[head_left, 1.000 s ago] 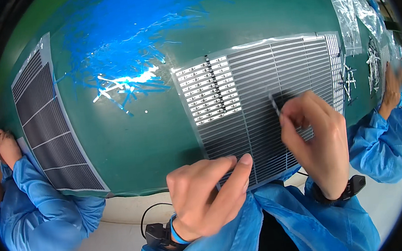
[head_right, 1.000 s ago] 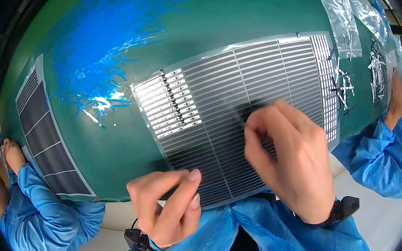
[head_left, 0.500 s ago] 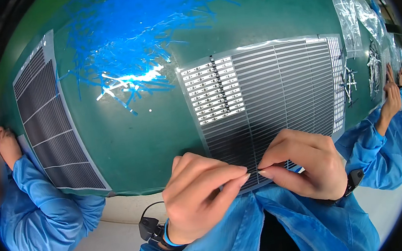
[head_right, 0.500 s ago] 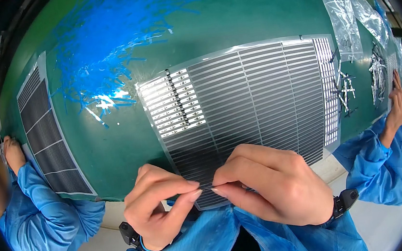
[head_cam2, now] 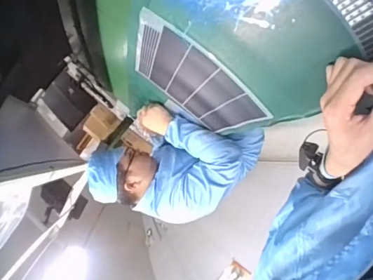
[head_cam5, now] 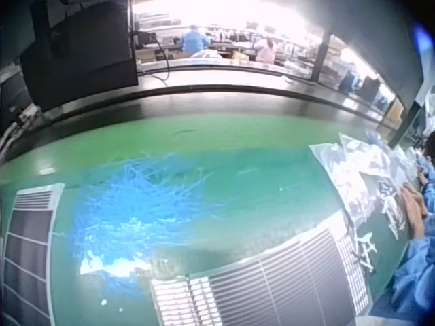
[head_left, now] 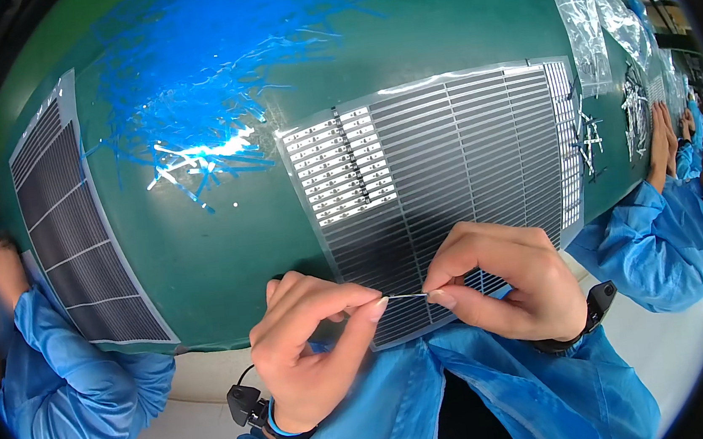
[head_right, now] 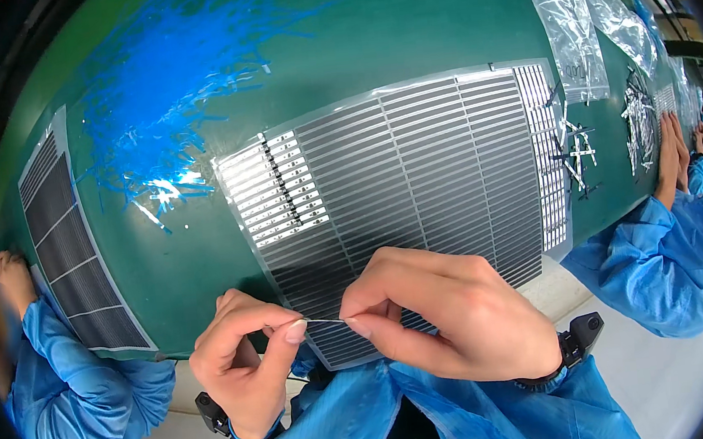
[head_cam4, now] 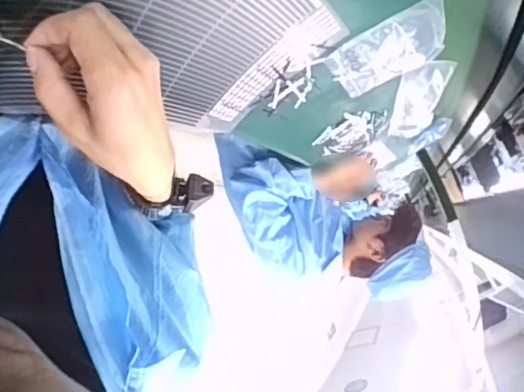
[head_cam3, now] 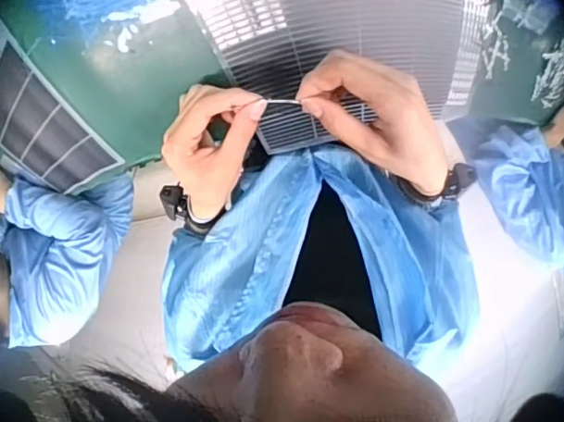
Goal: Attaching small metal clips onto a grid panel at a manufacturing workstation.
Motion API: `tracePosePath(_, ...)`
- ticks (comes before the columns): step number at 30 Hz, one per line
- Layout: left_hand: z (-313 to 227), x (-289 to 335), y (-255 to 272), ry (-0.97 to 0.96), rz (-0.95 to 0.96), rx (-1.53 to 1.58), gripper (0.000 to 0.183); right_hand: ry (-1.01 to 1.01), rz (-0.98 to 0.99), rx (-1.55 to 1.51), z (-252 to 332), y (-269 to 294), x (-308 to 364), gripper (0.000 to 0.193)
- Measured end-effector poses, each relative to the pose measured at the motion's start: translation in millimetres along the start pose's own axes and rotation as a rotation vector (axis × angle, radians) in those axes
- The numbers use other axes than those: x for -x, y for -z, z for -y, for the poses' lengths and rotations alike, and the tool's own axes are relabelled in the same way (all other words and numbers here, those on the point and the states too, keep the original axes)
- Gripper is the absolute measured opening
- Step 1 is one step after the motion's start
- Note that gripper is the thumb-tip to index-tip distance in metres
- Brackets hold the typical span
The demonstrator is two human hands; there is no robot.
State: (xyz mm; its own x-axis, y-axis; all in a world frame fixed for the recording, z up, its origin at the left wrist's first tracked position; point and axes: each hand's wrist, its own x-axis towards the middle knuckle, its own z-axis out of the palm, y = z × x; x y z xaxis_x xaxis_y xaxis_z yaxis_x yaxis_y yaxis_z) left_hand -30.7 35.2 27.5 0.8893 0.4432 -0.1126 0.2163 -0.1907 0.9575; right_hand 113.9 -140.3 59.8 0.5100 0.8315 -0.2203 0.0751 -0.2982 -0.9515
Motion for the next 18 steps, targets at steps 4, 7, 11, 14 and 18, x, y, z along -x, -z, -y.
tracePosePath(4,0,1,0,-0.001,0.003,-0.009,0.018,0.008,-0.002,-0.017,-1,-1,1,0.012)
tracePosePath(7,0,1,0,-0.004,0.003,-0.016,0.018,-0.010,0.002,-0.016,1,0,1,0.009)
tracePosePath(11,-1,1,1,-0.003,0.026,-0.014,0.018,-0.005,0.009,-0.007,0,0,1,0.007)
tracePosePath(14,-1,0,2,-0.032,0.087,0.052,0.017,0.028,0.001,-0.069,-3,0,2,0.010)
tracePosePath(18,-1,-5,6,-0.295,0.211,0.123,0.014,0.056,0.101,-0.180,-8,1,0,0.012)
